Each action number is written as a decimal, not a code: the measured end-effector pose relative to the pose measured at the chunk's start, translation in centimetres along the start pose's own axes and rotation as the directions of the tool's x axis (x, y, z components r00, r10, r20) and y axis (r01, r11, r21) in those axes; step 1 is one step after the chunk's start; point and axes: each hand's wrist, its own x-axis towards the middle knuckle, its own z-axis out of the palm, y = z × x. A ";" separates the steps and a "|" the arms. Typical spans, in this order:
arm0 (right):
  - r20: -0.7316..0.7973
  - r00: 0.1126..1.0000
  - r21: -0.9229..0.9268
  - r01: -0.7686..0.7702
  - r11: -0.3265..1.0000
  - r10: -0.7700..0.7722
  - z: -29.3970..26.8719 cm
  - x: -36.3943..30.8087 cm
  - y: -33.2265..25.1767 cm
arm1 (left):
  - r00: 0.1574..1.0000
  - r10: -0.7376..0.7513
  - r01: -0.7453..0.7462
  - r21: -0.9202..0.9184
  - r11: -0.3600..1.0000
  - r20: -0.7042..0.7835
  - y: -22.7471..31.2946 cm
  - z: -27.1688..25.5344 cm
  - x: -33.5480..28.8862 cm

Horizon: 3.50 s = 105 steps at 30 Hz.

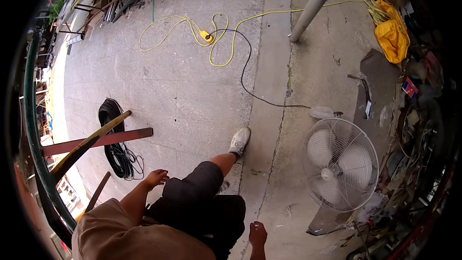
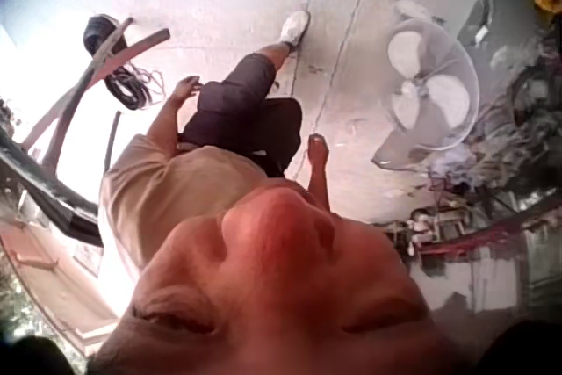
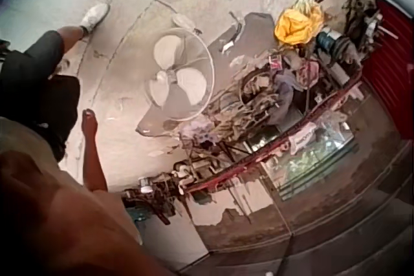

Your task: The person installs a rubber seal into the channel of a white window frame by pressing it into place with their fingers and then carries the frame across a workshop to a storage area.

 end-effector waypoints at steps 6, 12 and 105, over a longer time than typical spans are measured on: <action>0.171 0.980 0.169 0.069 0.983 -0.099 -12.6 2.3 -18.7 | 0.999 -0.021 0.032 -0.260 0.965 0.044 5.9 4.1 -5.5; 0.083 0.995 0.497 0.010 0.867 -0.060 -24.0 5.8 -33.2 | 0.996 -0.068 0.045 -0.378 0.925 -0.048 9.7 3.2 -11.1; 0.098 0.917 -0.287 0.399 0.871 -0.387 -109.9 91.7 -248.7 | 0.942 0.301 -0.327 -0.202 0.923 -0.149 248.5 -62.7 3.7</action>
